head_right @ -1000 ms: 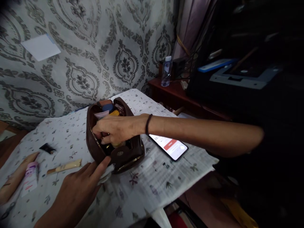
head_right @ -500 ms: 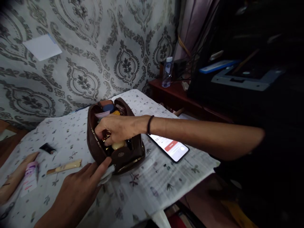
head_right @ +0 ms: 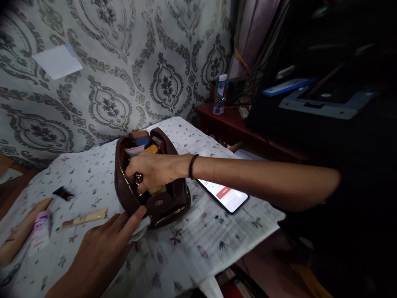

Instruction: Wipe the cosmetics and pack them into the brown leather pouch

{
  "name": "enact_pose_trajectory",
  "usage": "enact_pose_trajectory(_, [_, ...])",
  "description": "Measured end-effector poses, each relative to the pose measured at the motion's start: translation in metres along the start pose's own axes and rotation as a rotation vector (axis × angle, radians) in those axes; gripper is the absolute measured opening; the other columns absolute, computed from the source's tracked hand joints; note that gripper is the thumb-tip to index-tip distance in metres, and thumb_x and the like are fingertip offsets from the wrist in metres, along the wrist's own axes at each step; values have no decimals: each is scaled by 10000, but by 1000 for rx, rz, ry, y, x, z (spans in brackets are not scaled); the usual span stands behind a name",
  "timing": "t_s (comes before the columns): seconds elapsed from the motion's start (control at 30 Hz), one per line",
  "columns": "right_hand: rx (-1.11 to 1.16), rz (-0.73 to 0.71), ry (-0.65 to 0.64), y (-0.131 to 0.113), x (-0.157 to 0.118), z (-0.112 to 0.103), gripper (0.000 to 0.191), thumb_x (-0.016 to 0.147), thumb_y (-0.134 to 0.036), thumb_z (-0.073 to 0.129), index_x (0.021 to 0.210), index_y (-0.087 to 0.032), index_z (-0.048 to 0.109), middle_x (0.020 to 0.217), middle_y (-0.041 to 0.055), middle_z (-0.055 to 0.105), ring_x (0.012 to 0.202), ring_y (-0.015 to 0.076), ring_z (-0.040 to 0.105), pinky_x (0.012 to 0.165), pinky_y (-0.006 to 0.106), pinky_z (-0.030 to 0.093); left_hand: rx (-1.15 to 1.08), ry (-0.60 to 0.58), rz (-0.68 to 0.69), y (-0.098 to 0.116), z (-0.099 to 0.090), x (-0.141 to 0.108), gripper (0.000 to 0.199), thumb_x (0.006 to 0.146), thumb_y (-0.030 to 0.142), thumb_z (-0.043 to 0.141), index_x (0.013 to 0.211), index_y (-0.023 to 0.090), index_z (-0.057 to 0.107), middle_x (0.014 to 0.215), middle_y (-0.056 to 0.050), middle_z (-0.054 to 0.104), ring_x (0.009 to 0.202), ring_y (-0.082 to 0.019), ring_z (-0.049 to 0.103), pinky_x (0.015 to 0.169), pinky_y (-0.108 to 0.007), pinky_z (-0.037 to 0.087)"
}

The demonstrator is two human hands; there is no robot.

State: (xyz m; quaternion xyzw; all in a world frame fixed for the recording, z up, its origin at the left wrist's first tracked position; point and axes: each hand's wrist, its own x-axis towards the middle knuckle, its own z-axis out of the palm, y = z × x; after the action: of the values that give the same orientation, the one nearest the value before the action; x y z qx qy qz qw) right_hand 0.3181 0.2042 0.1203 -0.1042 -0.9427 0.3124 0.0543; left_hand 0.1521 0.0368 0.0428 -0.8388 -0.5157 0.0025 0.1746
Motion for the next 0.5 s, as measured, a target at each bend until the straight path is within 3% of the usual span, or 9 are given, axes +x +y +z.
enact_pose_trajectory(0.17, [21, -51, 53, 3, 3, 7, 83, 819, -55, 681, 767, -97, 730, 623, -46, 584, 645, 88, 519, 621, 210, 363, 2, -33, -6, 0, 0, -2, 725, 738, -18, 496, 1407, 259, 474, 890, -24, 710, 718, -203, 697, 477, -248, 479])
enact_pose_trajectory(0.37, [-117, -13, 0, 2, 4, 11, 70, 814, -75, 682, 818, -116, 738, 853, 36, 714, 756, 126, 587, 664, 227, 397, -23, -18, -4, 0, 4, -1, 738, 724, -20, 501, 1411, 247, 476, 873, -34, 703, 711, -219, 692, 451, -259, 460])
enact_pose_trajectory(0.5, [-125, -19, -28, 1, 4, 11, 83, 822, -75, 681, 839, -123, 747, 857, 37, 724, 761, 127, 601, 664, 228, 395, -25, -6, -3, 0, 6, -1, 739, 727, -16, 514, 1417, 243, 474, 889, -43, 706, 713, -210, 688, 463, -256, 458])
